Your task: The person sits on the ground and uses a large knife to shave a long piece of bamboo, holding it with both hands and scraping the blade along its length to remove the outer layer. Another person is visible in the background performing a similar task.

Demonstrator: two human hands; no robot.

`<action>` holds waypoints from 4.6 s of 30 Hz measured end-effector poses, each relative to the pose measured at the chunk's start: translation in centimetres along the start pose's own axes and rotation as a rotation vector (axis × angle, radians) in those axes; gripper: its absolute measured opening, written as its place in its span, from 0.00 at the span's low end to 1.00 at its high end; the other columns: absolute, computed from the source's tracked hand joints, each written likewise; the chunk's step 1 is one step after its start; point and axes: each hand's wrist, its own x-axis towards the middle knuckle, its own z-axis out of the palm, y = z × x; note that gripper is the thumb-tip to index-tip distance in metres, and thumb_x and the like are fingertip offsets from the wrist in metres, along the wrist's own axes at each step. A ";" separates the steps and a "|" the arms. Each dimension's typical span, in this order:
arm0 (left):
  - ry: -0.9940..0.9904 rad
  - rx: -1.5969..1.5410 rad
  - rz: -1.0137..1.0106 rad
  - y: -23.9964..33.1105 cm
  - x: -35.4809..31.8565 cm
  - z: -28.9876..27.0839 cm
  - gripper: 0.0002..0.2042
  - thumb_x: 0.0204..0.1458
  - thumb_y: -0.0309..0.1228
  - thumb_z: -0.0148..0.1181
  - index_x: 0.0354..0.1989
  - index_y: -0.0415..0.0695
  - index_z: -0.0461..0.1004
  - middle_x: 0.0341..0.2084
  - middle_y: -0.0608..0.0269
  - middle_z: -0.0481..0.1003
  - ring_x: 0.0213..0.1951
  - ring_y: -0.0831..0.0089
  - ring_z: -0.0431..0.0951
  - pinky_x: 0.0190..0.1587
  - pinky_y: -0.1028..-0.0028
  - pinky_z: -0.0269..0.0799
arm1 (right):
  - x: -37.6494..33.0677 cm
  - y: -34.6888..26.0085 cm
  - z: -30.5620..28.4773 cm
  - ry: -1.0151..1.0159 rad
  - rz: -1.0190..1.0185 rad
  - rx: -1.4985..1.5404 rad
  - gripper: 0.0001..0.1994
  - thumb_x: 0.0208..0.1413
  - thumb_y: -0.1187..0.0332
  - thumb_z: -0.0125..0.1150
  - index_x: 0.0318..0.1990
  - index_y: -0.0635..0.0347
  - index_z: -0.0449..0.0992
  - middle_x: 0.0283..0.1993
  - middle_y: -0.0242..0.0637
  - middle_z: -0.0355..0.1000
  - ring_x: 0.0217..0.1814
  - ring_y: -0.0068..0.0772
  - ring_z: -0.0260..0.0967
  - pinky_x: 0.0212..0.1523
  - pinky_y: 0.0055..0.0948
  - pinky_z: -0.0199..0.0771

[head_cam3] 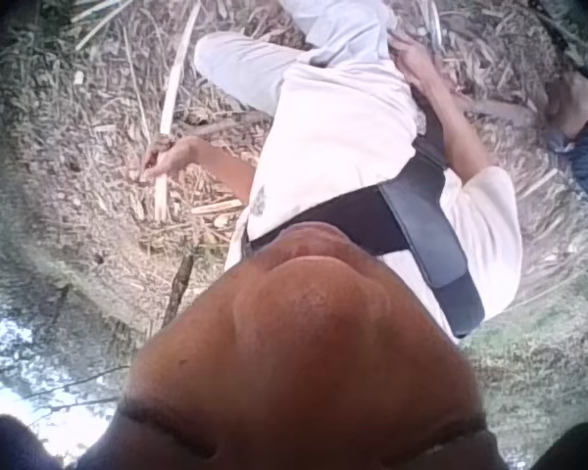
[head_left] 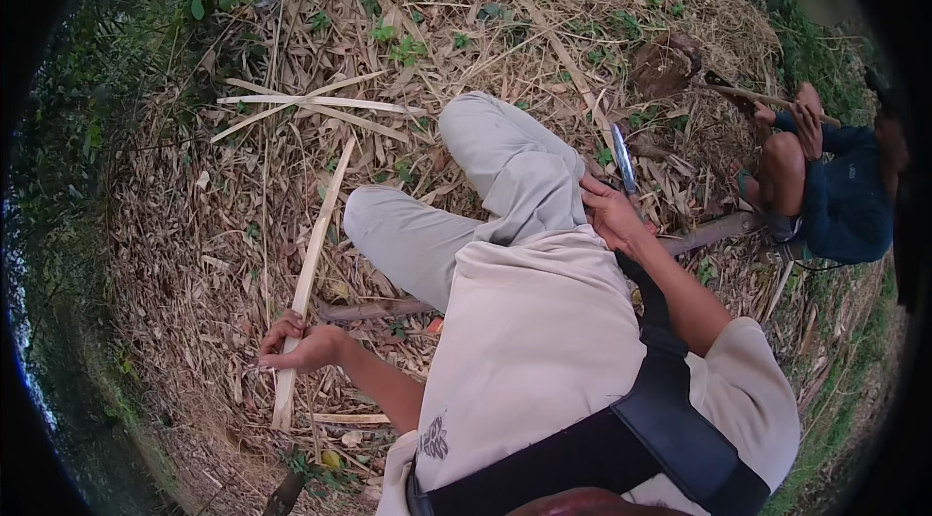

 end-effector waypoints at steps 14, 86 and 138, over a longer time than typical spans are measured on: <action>-0.398 0.079 0.186 16.0 -2.0 15.9 0.20 0.66 0.44 0.48 0.24 0.43 0.63 0.10 0.71 0.49 0.11 0.82 0.50 0.15 0.79 0.45 | 0.1 -1.4 1.9 -0.124 -0.397 -1.320 0.29 0.50 0.64 0.63 0.60 0.63 0.70 0.57 0.56 0.72 0.60 0.51 0.70 0.60 0.39 0.68; -1.799 0.133 -0.235 8.4 -14.8 17.2 0.13 0.64 0.36 0.55 0.36 0.37 0.74 0.19 0.58 0.73 0.20 0.69 0.72 0.26 0.71 0.66 | -1.8 -3.5 -2.1 0.087 -0.370 -1.326 0.13 0.46 0.66 0.65 0.37 0.66 0.81 0.41 0.57 0.77 0.46 0.58 0.75 0.46 0.42 0.75; -1.466 -0.151 -1.334 -1.0 -21.8 28.3 0.12 0.62 0.27 0.44 0.53 0.44 0.59 0.23 0.61 0.71 0.14 0.81 0.63 0.15 0.81 0.57 | -0.7 -32.5 -5.8 0.451 -0.632 -1.617 0.14 0.61 0.62 0.62 0.33 0.66 0.75 0.16 0.30 0.61 0.19 0.20 0.53 0.22 0.27 0.57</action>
